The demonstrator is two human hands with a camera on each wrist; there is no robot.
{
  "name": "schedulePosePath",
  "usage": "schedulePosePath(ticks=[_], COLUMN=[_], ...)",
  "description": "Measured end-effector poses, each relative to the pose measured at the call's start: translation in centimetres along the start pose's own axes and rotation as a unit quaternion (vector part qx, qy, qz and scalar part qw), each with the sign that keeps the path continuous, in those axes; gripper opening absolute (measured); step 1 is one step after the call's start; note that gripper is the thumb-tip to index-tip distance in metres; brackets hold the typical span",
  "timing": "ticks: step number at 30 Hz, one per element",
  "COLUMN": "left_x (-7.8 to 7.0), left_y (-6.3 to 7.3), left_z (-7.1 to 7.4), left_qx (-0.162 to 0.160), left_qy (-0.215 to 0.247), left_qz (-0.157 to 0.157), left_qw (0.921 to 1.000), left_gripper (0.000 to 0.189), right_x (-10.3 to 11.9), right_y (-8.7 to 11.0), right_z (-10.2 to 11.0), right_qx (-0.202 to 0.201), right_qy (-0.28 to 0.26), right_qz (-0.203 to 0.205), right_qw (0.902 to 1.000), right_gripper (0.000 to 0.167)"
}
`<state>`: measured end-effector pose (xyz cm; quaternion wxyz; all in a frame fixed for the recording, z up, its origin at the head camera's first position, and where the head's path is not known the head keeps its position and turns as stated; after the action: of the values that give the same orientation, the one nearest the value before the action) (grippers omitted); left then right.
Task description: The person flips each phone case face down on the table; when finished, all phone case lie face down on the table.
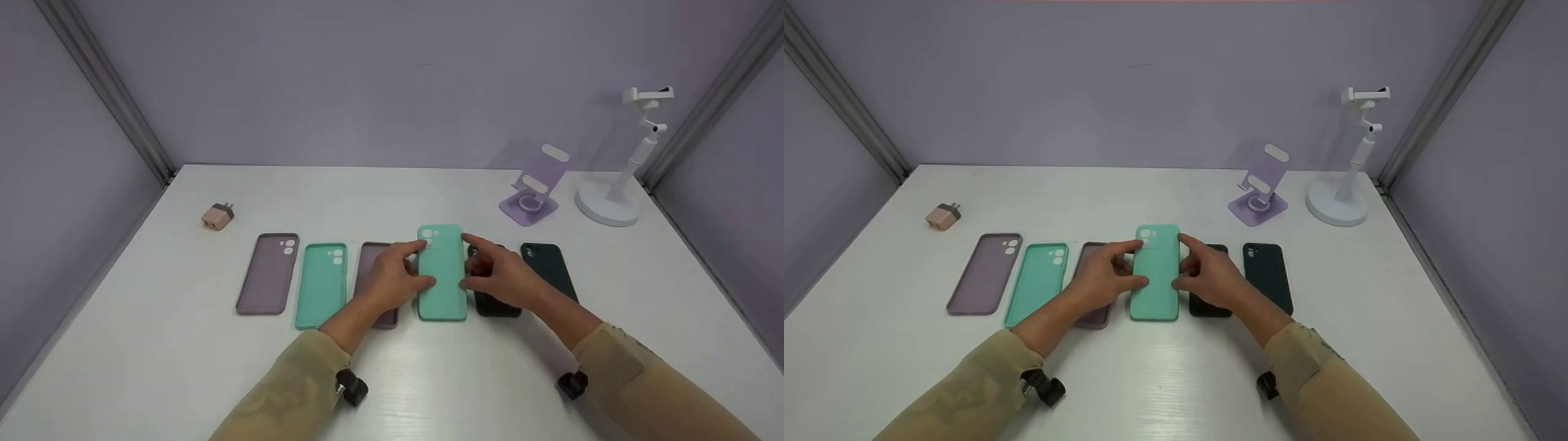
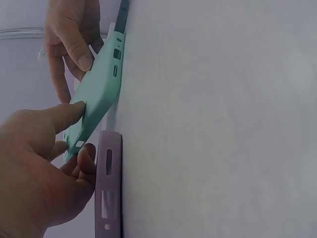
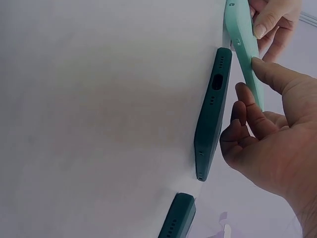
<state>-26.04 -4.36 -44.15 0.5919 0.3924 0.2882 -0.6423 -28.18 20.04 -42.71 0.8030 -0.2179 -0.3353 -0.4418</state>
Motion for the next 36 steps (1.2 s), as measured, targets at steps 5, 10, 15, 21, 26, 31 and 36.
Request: schedulePosePath(ticks=[5,10,15,21,26,31,36], left_x=[0.12,0.35,0.48,0.50,0.58,0.45,0.34], left_y=[-0.19,-0.45,-0.59,-0.65,-0.61,-0.52,-0.63], left_z=[0.05,-0.02,-0.06,-0.18,-0.25,-0.15,-0.11], left_qx=[0.012,0.029,0.038,0.038,0.039,0.040,0.040], left_qy=[-0.007,-0.022,-0.029,-0.048,-0.044,-0.052,-0.057], left_qz=[0.006,0.017,0.024,0.019,-0.002,-0.003,0.004], left_qw=[0.9999,0.9992,0.9986,0.9980,0.9983,0.9978,0.9975], left_gripper=[0.073,0.078,0.078,0.078,0.076,0.076,0.076], right_x=[-0.27,-0.57,-0.72,-0.79,-0.86,-0.87,-0.95], right_y=[0.00,0.03,-0.08,-0.06,-0.05,-0.12,-0.21], right_z=[0.01,-0.01,-0.08,-0.21,-0.35,-0.36,-0.38], right_qx=[0.005,0.011,0.021,0.031,0.033,0.033,0.033], right_qy=[-0.006,-0.005,-0.002,0.012,0.024,0.034,0.040], right_qz=[-0.002,0.004,-0.002,-0.017,-0.023,-0.024,-0.027], right_qw=[1.0000,0.9999,0.9998,0.9993,0.9989,0.9986,0.9983], right_gripper=[0.088,0.086,0.088,0.089,0.088,0.087,0.087])
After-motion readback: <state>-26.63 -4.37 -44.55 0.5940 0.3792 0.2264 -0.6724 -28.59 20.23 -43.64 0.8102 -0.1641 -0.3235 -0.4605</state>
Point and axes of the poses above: each hand's wrist, its own y-axis away from the middle knuckle, its own z-axis out of the back of the hand, x = y × z, the point moved 1 cm from there along -y, towards the middle knuckle, and after that the axes turned 6 degrees about z, right-handed, at the moved point
